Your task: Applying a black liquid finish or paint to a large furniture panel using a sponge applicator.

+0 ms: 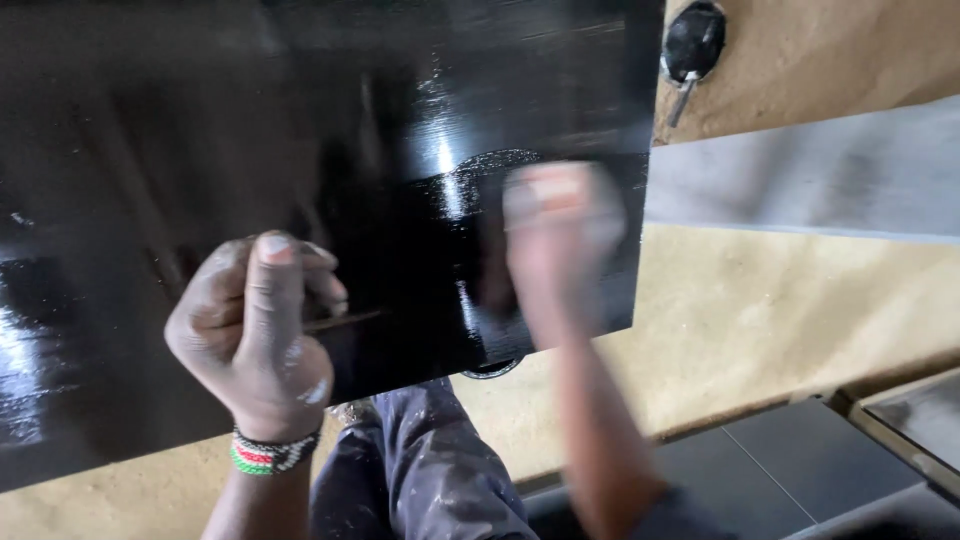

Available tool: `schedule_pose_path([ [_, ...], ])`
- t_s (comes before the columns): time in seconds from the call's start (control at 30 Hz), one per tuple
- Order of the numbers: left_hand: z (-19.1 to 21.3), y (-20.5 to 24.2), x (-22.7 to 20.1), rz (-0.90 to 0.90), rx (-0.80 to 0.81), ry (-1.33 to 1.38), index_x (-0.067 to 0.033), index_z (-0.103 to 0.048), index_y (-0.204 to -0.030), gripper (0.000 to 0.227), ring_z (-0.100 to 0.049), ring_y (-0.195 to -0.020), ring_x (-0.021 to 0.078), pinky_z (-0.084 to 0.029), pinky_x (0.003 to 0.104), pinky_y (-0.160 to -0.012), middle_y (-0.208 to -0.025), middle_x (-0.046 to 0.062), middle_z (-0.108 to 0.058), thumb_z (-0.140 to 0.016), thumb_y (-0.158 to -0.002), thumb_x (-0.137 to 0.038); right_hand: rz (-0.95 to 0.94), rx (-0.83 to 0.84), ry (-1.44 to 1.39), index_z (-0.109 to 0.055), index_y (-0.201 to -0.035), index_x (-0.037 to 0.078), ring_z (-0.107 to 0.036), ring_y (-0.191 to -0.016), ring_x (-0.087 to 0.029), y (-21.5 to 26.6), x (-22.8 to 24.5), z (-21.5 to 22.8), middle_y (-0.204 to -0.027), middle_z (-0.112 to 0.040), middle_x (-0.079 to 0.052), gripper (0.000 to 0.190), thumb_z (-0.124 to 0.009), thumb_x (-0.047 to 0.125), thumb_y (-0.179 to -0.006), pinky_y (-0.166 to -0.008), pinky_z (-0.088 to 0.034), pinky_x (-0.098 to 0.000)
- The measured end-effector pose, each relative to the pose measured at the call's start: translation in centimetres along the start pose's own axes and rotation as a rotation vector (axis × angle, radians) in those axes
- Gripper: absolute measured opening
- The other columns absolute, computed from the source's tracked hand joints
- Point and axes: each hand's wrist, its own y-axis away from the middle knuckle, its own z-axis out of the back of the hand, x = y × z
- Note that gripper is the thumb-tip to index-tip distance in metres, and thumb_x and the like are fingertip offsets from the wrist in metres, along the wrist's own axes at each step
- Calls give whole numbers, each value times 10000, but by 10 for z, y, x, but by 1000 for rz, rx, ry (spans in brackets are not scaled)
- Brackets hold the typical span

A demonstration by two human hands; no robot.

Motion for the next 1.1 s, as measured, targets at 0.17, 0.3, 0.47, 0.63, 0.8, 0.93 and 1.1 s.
schedule_pose_path([
  [0.17, 14, -8, 18, 92, -96, 80, 19, -664, -889, 462, -612, -609, 182, -435, 275, -549, -802, 142, -674, -693, -1283, -220, -119, -209, -86, -852, -1061, 186, -769, -778, -135, -73, -202, 26, -883, -841, 4, 122, -786, 270, -1002, -705, -578, -309],
  [0.3, 13, -12, 20, 23, -135, 85, -61, -522, -755, 592, -532, -556, 172, -376, 297, -548, -658, 88, -542, -663, -1302, -236, -265, -130, -205, -854, -996, 169, -786, -734, -136, -19, -14, -19, -827, -828, -3, 245, -735, -20, -896, -664, -627, -293],
  [0.47, 0, -22, 1, -49, -95, 57, -55, -467, -681, 673, -455, -532, 155, -324, 323, -571, -607, 60, -450, -677, -1283, -271, 248, 73, -62, -858, -1040, 211, -805, -875, -257, 59, 90, -127, -1012, -848, 7, 136, -771, 172, -943, -775, -616, -430],
  [0.63, 8, -36, 9, -112, -82, 99, -110, -312, -689, 727, -381, -553, 159, -287, 328, -571, -624, 39, -368, -692, -1286, -277, 102, 18, -29, -873, -1037, 243, -818, -893, -201, -26, -34, -65, -949, -859, 52, 134, -939, 235, -921, -863, -609, -365],
  [0.8, 32, -37, 26, 4, -163, 66, -103, -510, -782, 576, -499, -664, 136, -382, 292, -660, -733, 43, -550, -725, -1310, -188, 159, -197, -65, -899, -1059, 15, -799, -883, -228, -121, -223, 50, -979, -866, -121, 179, -817, 38, -901, -780, -651, -365],
  [0.93, 19, -32, 24, 25, -181, 93, -130, -490, -806, 554, -496, -646, 123, -380, 271, -603, -740, 40, -562, -719, -1284, -292, 317, -154, -66, -860, -1070, 106, -757, -1020, -285, -39, -92, -54, -1139, -761, -99, 245, -867, 210, -849, -885, -574, -437],
  [1.1, -9, -20, 1, 8, -80, 27, 6, -679, -849, 531, -572, -695, 151, -435, 277, -682, -811, 89, -608, -679, -1310, -258, 220, 161, -84, -780, -1137, 236, -835, -1073, -284, 45, 94, -155, -1125, -855, 44, 162, -737, 179, -992, -876, -657, -448],
])
